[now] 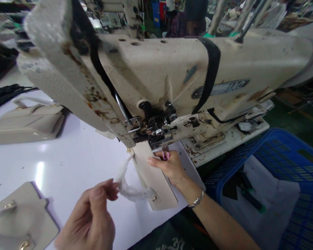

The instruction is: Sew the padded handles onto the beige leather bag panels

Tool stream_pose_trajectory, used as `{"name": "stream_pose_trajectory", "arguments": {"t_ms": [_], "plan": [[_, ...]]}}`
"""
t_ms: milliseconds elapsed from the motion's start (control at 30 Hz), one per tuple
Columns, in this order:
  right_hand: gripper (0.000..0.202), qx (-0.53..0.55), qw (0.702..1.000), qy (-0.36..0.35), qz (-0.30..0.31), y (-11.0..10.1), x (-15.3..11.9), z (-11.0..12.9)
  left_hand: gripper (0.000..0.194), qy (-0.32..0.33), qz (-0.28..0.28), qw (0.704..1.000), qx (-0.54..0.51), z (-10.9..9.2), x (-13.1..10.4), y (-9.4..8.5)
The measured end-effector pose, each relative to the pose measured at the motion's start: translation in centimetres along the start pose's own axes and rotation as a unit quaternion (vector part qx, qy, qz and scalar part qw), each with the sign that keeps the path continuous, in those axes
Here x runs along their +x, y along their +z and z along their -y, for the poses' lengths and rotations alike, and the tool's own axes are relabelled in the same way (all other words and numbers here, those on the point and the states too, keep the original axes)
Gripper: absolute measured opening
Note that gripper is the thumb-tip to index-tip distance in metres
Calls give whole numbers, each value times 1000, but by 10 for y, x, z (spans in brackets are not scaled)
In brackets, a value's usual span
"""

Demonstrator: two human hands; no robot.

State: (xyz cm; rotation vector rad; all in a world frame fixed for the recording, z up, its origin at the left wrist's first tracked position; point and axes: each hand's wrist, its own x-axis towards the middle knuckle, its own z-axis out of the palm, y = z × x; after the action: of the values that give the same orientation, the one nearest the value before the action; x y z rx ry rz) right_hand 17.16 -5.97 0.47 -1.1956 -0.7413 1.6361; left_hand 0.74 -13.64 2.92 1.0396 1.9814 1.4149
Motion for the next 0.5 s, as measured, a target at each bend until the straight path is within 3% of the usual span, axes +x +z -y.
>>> {"name": "stream_pose_trajectory", "arguments": {"t_ms": [33, 67, 133, 200, 267, 367, 500], "plan": [[24, 29, 999, 17, 6, 1, -1, -2, 35, 6, -3, 1000, 1, 6, 3, 0], [27, 50, 998, 29, 11, 2, -2, -3, 39, -15, 41, 999, -6, 14, 7, 2], [30, 55, 998, 23, 4, 3, -4, -7, 48, -93, 182, 978, -29, 29, 13, 15], [28, 12, 1000, -11, -8, 2, -5, -9, 57, -143, 273, 947, -94, 40, 15, 33], [23, -68, 995, -64, -28, 0, -5, -11, 56, -172, 290, 925, -175, 45, 13, 51], [21, -180, 974, -125, -49, -5, -3, -13, 48, -251, 266, 897, -250, 44, 9, 71], [21, -213, 969, -124, -35, -13, -2, -9, 55, -301, 238, 887, -256, 41, 10, 79]]}}
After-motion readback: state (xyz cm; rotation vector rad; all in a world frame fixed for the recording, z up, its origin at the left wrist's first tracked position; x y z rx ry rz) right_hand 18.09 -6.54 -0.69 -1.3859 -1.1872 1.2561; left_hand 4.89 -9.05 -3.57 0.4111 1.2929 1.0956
